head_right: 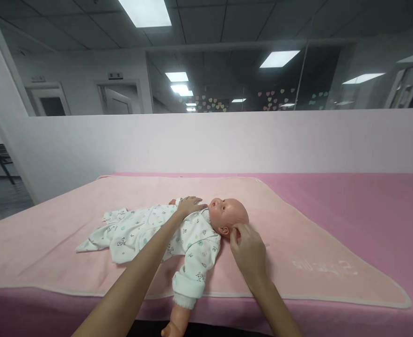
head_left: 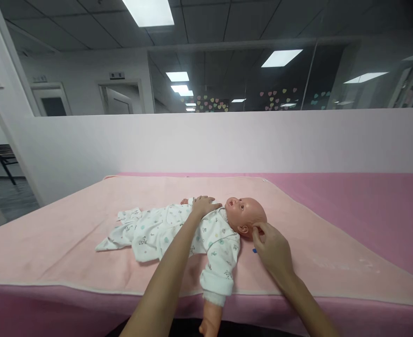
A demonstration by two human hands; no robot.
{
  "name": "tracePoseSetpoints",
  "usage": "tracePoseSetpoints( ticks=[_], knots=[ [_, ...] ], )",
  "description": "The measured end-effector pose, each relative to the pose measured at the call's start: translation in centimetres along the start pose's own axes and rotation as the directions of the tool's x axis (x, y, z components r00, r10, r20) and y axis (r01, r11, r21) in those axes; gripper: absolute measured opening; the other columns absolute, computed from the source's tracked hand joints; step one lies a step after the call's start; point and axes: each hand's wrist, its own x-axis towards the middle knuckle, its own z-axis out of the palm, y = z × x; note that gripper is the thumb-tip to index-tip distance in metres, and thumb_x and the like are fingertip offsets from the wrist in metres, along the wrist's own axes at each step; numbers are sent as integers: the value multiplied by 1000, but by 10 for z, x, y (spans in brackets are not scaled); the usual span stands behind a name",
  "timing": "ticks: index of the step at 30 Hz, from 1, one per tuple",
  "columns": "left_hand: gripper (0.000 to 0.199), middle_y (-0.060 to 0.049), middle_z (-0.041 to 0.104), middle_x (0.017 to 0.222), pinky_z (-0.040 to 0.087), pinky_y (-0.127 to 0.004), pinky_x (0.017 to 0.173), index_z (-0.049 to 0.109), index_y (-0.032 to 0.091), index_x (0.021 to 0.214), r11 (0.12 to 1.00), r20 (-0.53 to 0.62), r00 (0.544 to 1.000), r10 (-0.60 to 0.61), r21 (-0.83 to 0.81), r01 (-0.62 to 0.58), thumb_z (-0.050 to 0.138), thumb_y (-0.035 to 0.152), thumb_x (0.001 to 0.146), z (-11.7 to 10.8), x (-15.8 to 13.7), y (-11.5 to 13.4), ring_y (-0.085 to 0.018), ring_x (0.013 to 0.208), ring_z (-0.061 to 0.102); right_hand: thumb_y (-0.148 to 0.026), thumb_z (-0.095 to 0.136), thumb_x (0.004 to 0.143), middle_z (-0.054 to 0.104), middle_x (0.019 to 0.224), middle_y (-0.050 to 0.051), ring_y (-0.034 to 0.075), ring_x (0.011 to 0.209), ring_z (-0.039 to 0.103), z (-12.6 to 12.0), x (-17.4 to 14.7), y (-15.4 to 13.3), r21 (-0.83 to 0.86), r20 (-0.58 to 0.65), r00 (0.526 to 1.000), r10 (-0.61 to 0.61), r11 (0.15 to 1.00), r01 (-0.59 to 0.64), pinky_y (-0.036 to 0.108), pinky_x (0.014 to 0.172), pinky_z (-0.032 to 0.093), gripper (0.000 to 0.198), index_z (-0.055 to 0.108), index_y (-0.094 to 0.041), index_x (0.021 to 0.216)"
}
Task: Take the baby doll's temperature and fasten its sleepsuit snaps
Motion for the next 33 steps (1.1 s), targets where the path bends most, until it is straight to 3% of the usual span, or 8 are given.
tracePoseSetpoints(
  ticks=[4, 10, 13, 17, 21, 27, 33],
  knots=[
    [58, -6, 47, 128, 14, -55, 98, 54, 34, 112, 997, 23, 1000, -19, 77, 17, 36, 68, 69, 2, 1, 1, -32, 120, 33, -22, 41, 79, 60, 69, 4, 16, 63, 53, 6, -8, 13, -108, 11, 999, 36, 994, -35, 26, 56, 33, 16, 54, -19, 70],
    [58, -8, 52, 120, 24, -52, 92, 55, 34, 111, 986, 24, 996, -87, 147, 83, 34, 68, 69, -1, 0, 4, -34, 113, 41, -21, 47, 74, 57, 64, 7, 20, 61, 51, 7, -17, 29, -451, 120, 991, 53, 893, 6, 28, 52, 27, 13, 52, -19, 62],
    [52, -9, 52, 118, 29, -54, 86, 58, 32, 107, 972, 54, 994, -100, 220, 86, 34, 63, 72, -4, 4, 8, -35, 113, 39, -22, 48, 74, 57, 65, 8, 21, 62, 51, 9, -20, 36, -507, 135, 991, 9, 860, 61, 29, 53, 26, 11, 54, -19, 65],
    [40, -13, 54, 115, 27, -57, 87, 61, 25, 100, 958, 97, 991, -96, 278, 66, 42, 48, 74, -5, 13, 19, -35, 112, 40, -21, 47, 76, 57, 63, 9, 21, 64, 51, 14, -22, 41, -499, 174, 984, -47, 857, 130, 30, 56, 29, 15, 54, -18, 63],
    [33, -12, 57, 114, 29, -48, 92, 62, 22, 99, 969, 153, 988, -18, 245, -20, 42, 36, 76, -3, 17, 22, -29, 109, 47, -24, 46, 79, 58, 67, 8, 21, 68, 52, 12, -24, 38, -434, 183, 983, -4, 897, 85, 29, 60, 31, 17, 56, -18, 66],
    [40, 6, 55, 119, 29, -38, 97, 54, 41, 109, 989, 251, 966, 70, 108, -100, 32, 54, 78, -8, 10, 10, -21, 111, 47, -35, 45, 80, 59, 75, 8, 20, 76, 52, 3, -20, 27, -308, 298, 948, 110, 951, -13, 28, 66, 34, 23, 57, -17, 71],
    [45, 7, 57, 117, 26, -41, 99, 60, 40, 100, 992, 300, 947, 113, 13, -123, 37, 66, 71, -13, 6, 8, -25, 113, 44, -47, 45, 78, 57, 80, 6, 21, 80, 51, 2, -20, 24, -236, 348, 932, 100, 972, -17, 28, 66, 36, 30, 55, -19, 72]
  ],
)
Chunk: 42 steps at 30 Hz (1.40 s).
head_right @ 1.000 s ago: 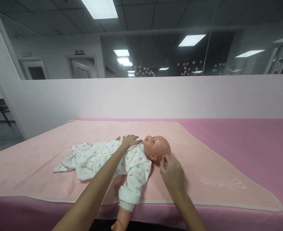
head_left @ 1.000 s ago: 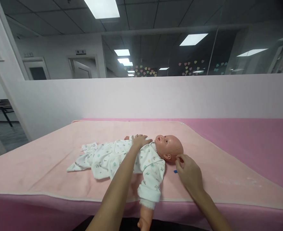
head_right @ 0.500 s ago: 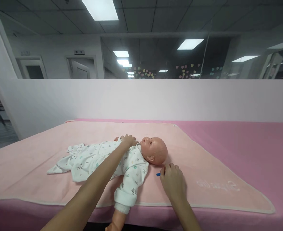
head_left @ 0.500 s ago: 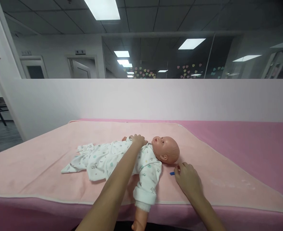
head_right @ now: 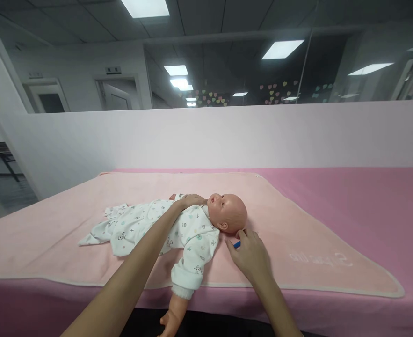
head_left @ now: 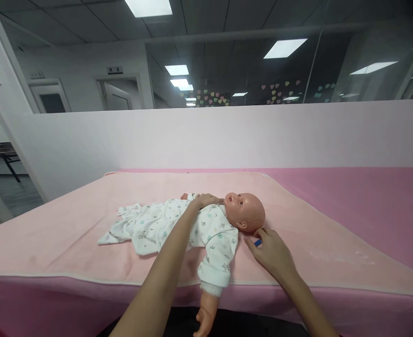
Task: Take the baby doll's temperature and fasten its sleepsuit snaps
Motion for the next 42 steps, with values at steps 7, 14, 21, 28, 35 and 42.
tracePoseSetpoints(
  ticks=[7, 14, 21, 28, 35, 42],
  knots=[
    [50, -2, 64, 98, 30, -43, 95, 64, 27, 93, 993, -128, 991, -51, -112, 36, 42, 65, 68, 7, 2, -1, -25, 101, 52, -46, 45, 77, 53, 80, 6, 21, 79, 51, 5, -1, 1, -2, -10, 1000, -9, 1000, 9, 29, 65, 36, 28, 51, -18, 73],
    [46, 0, 65, 95, 37, -32, 89, 65, 24, 93, 973, -245, 969, -46, -231, -12, 45, 59, 71, 8, -8, -3, -19, 94, 55, -19, 42, 70, 50, 76, 4, 18, 80, 49, 8, 0, 9, 99, -26, 999, -45, 994, 47, 28, 71, 37, 5, 45, -19, 66],
    [30, 4, 67, 92, 35, -26, 93, 69, 28, 85, 961, -168, 984, 61, -258, -104, 56, 47, 66, 2, -9, -2, -18, 98, 55, -7, 36, 61, 50, 85, 6, 17, 84, 50, 12, 1, 15, 184, -58, 998, -5, 983, 15, 28, 75, 39, 20, 48, -18, 73],
    [27, 5, 68, 90, 34, -25, 94, 70, 28, 83, 960, -195, 980, 35, -265, -87, 56, 45, 67, 7, -9, -3, -17, 98, 55, -2, 33, 58, 51, 96, 7, 16, 87, 53, 16, 0, 21, 228, -60, 998, 2, 974, 11, 27, 78, 41, 34, 52, -15, 82],
    [30, 1, 64, 102, 31, -29, 98, 68, 28, 85, 978, -243, 970, 19, -195, -68, 56, 47, 66, 12, -7, -3, -19, 103, 52, -5, 35, 71, 57, 91, 10, 19, 87, 54, 9, -12, 19, 0, -42, 997, 66, 998, -66, 28, 74, 40, 33, 55, -11, 97],
    [20, 3, 66, 96, 34, -29, 94, 68, 29, 77, 983, -200, 979, 51, -163, -85, 55, 40, 66, 6, -8, 0, -20, 99, 54, -21, 41, 79, 59, 72, 10, 24, 77, 55, -16, -30, 25, -269, -21, 993, 113, 956, -114, 31, 63, 36, 18, 57, -16, 72]
  ],
)
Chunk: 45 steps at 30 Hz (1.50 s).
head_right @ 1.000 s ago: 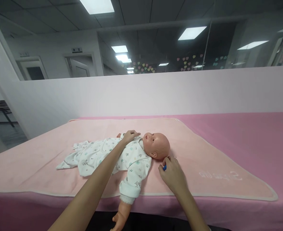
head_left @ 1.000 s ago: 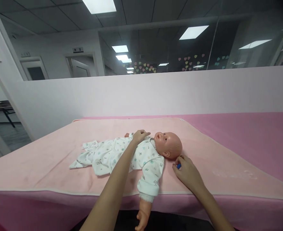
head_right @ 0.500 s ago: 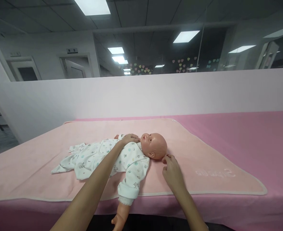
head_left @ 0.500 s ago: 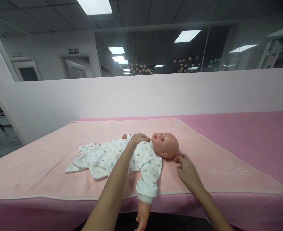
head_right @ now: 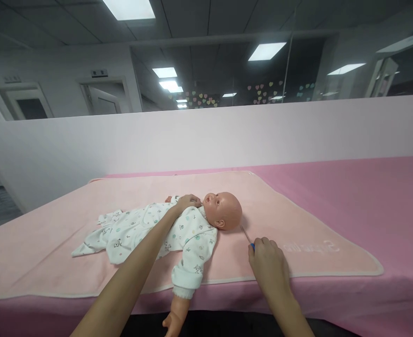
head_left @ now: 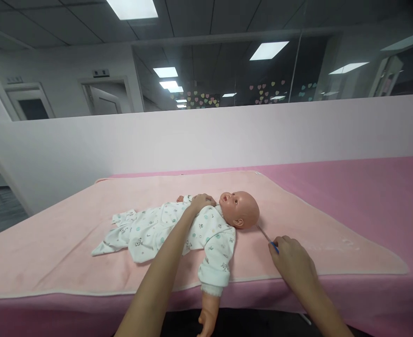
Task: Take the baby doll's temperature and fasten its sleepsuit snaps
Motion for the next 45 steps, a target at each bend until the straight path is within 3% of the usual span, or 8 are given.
tracePoseSetpoints(
  ticks=[3, 8, 15, 23, 29, 37, 43, 45],
  knots=[
    [23, 0, 66, 93, 39, -27, 86, 67, 24, 79, 1000, -52, 998, -24, -7, 24, 51, 36, 69, 1, -3, 0, -20, 94, 56, -18, 41, 79, 59, 69, 10, 23, 72, 55, -9, -5, 2, -14, -4, 1000, 13, 1000, -13, 30, 58, 33, 17, 57, -17, 72],
    [29, -3, 66, 93, 42, -25, 77, 64, 19, 88, 998, -118, 992, -53, -44, 49, 41, 30, 74, 2, -4, -1, -18, 88, 57, -22, 36, 82, 60, 65, 6, 19, 57, 55, -24, -12, 1, 84, 56, 985, 163, 982, -167, 26, 49, 27, 21, 57, -20, 81],
    [30, -5, 66, 91, 42, -25, 75, 62, 17, 92, 993, -185, 979, -91, -97, 74, 38, 28, 77, 3, -4, -2, -18, 86, 57, -21, 40, 77, 65, 83, 6, 19, 69, 59, -21, -13, 4, 206, 49, 991, 125, 970, -132, 26, 52, 31, 25, 58, -20, 93],
    [33, -5, 64, 91, 45, -22, 69, 59, 15, 103, 991, -71, 995, -64, -123, 55, 48, 28, 74, -6, -2, -6, -14, 79, 59, -20, 39, 76, 61, 67, 5, 17, 61, 55, -25, -9, -6, 161, 136, 987, 83, 981, -105, 24, 49, 25, 19, 57, -20, 68],
    [37, -4, 64, 90, 46, -22, 67, 61, 20, 98, 1000, 110, 994, -18, 8, 17, 59, 21, 62, -27, -2, -4, -15, 77, 60, -21, 40, 76, 60, 64, 4, 16, 61, 54, -28, -7, -4, 199, 139, 987, 75, 975, -102, 24, 50, 25, 19, 56, -20, 67],
    [28, -8, 65, 83, 45, -35, 76, 65, 20, 70, 953, 172, 982, -75, 303, 20, 62, 7, 45, -68, -6, 21, -25, 82, 58, -25, 39, 78, 59, 59, 3, 16, 53, 52, -30, -10, 3, 254, 167, 980, 106, 956, -146, 23, 48, 24, 20, 56, -22, 69],
    [19, -7, 65, 78, 48, -27, 60, 67, 17, 75, 943, 144, 977, -157, 316, 105, 57, 16, 59, -115, -19, 19, -18, 65, 60, -26, 40, 75, 57, 55, 1, 16, 51, 51, -35, -14, 2, 377, 152, 984, 92, 915, -144, 23, 49, 26, 16, 55, -23, 70],
    [21, -6, 66, 82, 47, -22, 57, 66, 17, 82, 946, 64, 983, -171, 288, 146, 52, 24, 68, -125, -25, 15, -16, 64, 60, -26, 41, 74, 55, 53, -1, 16, 51, 52, -42, -13, -3, 494, 171, 984, 59, 859, -137, 23, 49, 29, 13, 53, -23, 70]
  ],
)
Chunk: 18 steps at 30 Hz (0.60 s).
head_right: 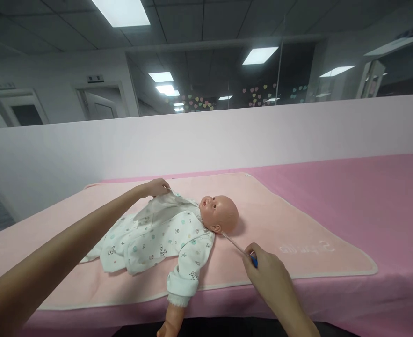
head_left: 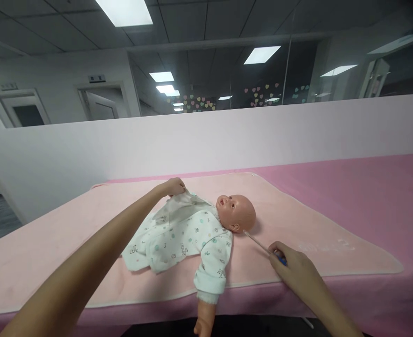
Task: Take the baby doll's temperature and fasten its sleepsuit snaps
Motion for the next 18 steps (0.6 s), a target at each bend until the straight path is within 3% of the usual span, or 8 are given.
tracePoseSetpoints(
  ticks=[3, 5, 7, 9, 11, 13, 18],
  knots=[
    [27, -8, 65, 91, 46, -23, 63, 64, 17, 88, 1000, -170, 985, -22, 9, 23, 44, 32, 79, 0, -4, -6, -18, 77, 60, -27, 44, 71, 59, 61, -2, 15, 54, 54, -3, 5, -23, 252, 55, 997, -54, 967, 39, 22, 50, 33, 9, 51, -23, 71],
    [29, -11, 63, 93, 44, -29, 70, 61, 16, 93, 996, -251, 968, 19, 88, 3, 40, 33, 82, 6, -4, -6, -23, 86, 59, -26, 47, 69, 62, 70, 0, 15, 60, 56, -4, 14, -46, 427, 102, 987, -126, 901, 71, 22, 52, 37, 8, 53, -22, 73],
    [26, -13, 62, 84, 41, -36, 73, 57, 17, 97, 963, -290, 944, 158, 255, -82, 38, 29, 84, 12, -3, -4, -26, 85, 58, -24, 50, 67, 64, 76, 1, 16, 69, 58, -1, 30, -72, 604, 143, 963, -229, 791, 99, 23, 58, 42, 13, 54, -21, 78],
    [25, -12, 60, 72, 39, -38, 72, 55, 18, 98, 877, -261, 905, 335, 437, -198, 35, 25, 85, 14, -2, -4, -26, 79, 59, -23, 51, 66, 63, 79, 2, 16, 71, 59, 7, 50, -99, 709, 130, 953, -273, 698, 103, 24, 60, 44, 12, 54, -20, 77],
    [26, -11, 58, 68, 38, -37, 69, 54, 19, 96, 809, -215, 871, 441, 516, -282, 31, 25, 87, 12, -2, -4, -25, 73, 59, -21, 51, 65, 61, 75, 0, 14, 66, 58, 19, 75, -123, 703, 49, 969, -243, 697, 140, 22, 55, 42, 8, 51, -20, 73],
    [26, -10, 57, 66, 37, -36, 68, 54, 19, 94, 797, -206, 860, 467, 519, -309, 31, 27, 87, 9, -3, -6, -24, 69, 58, -16, 48, 65, 59, 68, -3, 12, 62, 56, 37, 101, -142, 639, -40, 976, -216, 745, 191, 21, 56, 41, 10, 51, -20, 73],
    [20, -8, 56, 62, 36, -33, 63, 53, 19, 93, 765, -217, 866, 451, 593, -250, 35, 23, 85, 5, -7, -7, -23, 64, 57, -6, 45, 63, 59, 78, 2, 15, 76, 56, 86, 148, -164, 323, -77, 962, -261, 906, 272, 24, 67, 41, 18, 55, -18, 72]
  ],
)
